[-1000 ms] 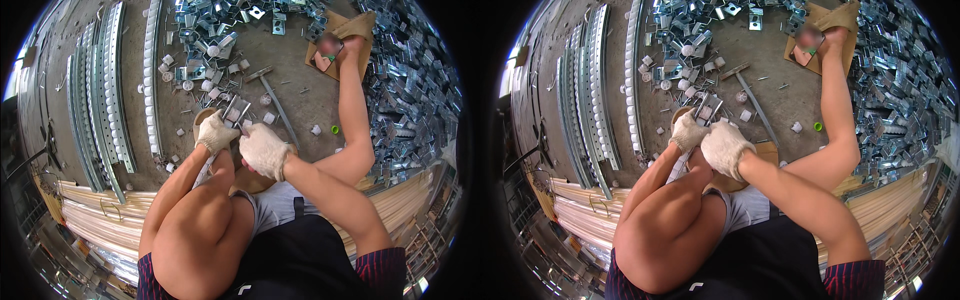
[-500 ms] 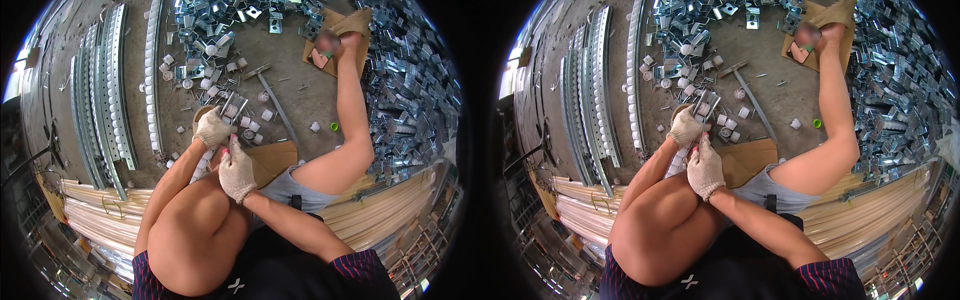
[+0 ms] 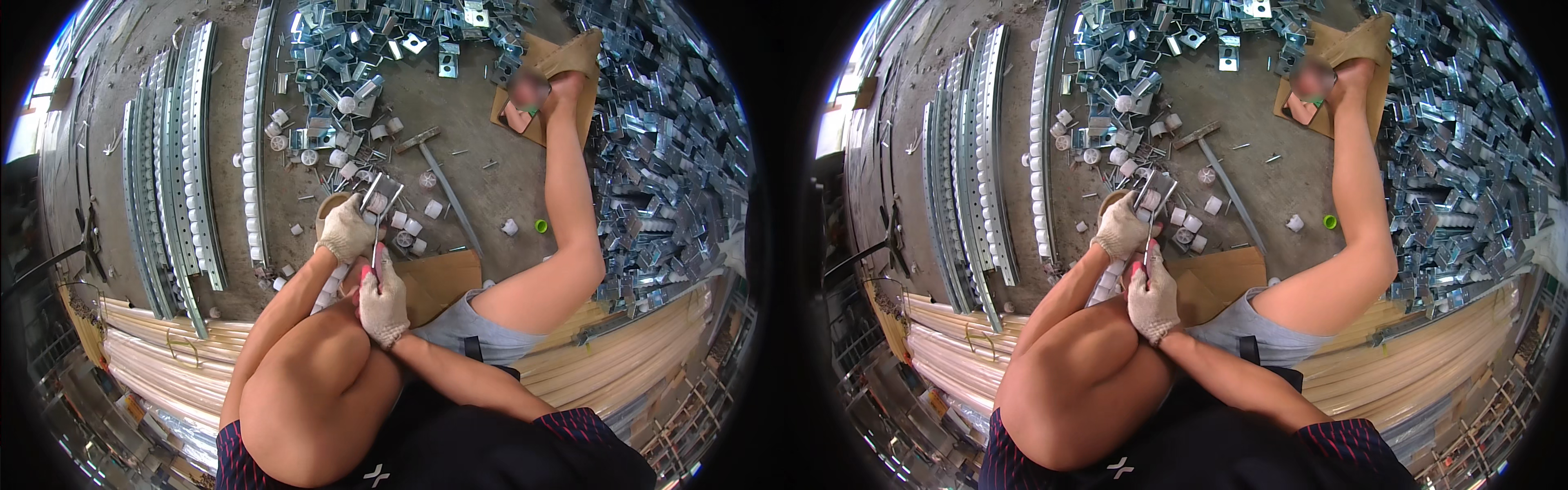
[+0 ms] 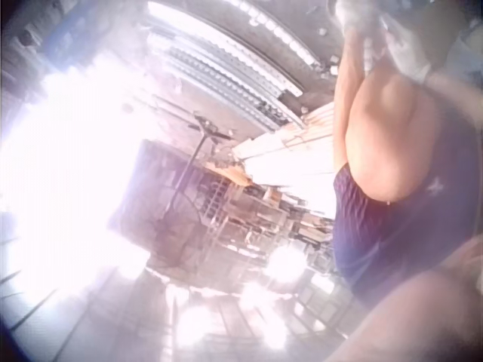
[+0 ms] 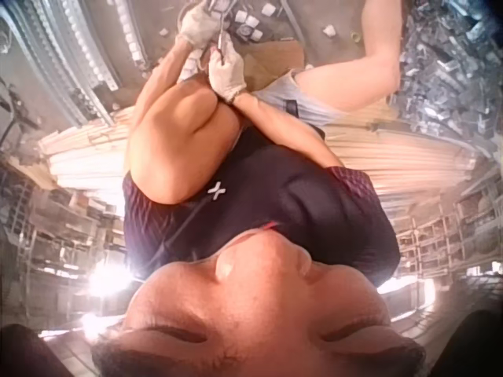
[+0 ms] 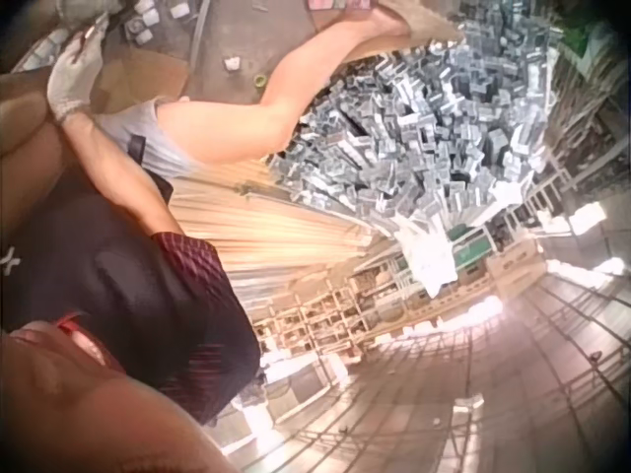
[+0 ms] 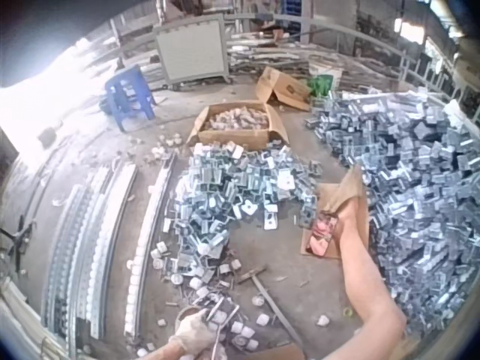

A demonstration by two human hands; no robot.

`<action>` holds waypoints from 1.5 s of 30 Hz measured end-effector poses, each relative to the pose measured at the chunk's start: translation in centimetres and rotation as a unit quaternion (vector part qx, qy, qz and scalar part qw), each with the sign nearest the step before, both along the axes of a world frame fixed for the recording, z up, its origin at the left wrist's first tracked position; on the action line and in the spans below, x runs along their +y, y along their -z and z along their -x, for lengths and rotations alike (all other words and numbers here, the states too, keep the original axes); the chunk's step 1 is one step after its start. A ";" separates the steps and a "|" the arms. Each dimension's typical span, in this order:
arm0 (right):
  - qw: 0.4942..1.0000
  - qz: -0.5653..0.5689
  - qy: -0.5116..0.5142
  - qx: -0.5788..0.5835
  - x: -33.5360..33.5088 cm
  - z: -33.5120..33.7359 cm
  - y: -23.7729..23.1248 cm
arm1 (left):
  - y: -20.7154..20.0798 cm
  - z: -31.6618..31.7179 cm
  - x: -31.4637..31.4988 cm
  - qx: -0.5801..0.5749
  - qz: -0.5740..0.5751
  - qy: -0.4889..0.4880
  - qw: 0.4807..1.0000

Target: The person assembles metal components by inserting a metal rod through holes in bracket-like parts and tightening them with a screwdriver.

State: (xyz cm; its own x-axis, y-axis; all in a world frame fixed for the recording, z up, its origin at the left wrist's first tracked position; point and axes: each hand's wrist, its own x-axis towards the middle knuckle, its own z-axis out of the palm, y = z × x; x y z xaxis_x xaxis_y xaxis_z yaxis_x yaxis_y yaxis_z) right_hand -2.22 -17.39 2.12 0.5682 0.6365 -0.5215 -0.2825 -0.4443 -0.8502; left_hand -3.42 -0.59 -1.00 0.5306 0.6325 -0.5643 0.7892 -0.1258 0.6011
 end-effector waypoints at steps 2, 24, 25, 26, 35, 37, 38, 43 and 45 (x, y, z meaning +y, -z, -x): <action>0.997 0.006 0.020 0.070 0.3 -0.8 -1.0 | -0.2 0.0 -0.3 0.003 -0.013 -0.003 1.000; 0.970 -0.042 -0.058 -0.234 1.3 -0.8 0.1 | 0.2 0.0 -0.1 0.003 -0.032 0.020 0.999; 0.974 -0.031 -0.050 -0.221 1.2 -0.8 0.2 | 0.2 -0.3 -0.3 -0.009 -0.039 0.022 0.999; 0.977 -0.021 -0.045 -0.205 1.5 -1.0 -0.5 | -0.7 -0.7 -0.4 0.001 -0.054 0.011 0.998; 0.996 -0.002 -0.080 -0.049 0.2 -2.8 -0.2 | 0.7 1.4 0.0 -0.042 -0.038 0.010 0.998; 0.962 -0.078 -0.043 -0.257 0.2 -1.2 2.0 | 0.8 0.4 -0.1 -0.067 -0.017 0.021 0.997; 0.974 -0.068 -0.051 -0.210 0.0 -1.0 2.5 | 0.8 0.5 0.2 -0.080 0.001 0.025 0.996; 0.916 -0.090 -0.201 -0.335 -0.3 -9.0 4.8 | 3.0 1.6 -0.3 -0.038 -0.041 -0.010 0.998; 0.919 -0.151 -0.190 -0.311 -0.4 -10.3 2.8 | 1.4 1.6 0.0 -0.033 0.005 -0.006 0.999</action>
State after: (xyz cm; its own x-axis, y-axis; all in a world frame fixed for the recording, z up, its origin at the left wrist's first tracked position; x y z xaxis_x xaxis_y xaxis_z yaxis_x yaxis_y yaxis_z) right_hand 8.12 -17.82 -0.64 0.4034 0.9130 0.0610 0.4262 -0.1284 -0.8955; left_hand -5.03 -0.55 -2.43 0.5585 0.6342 -0.5347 0.7498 -0.1103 0.6524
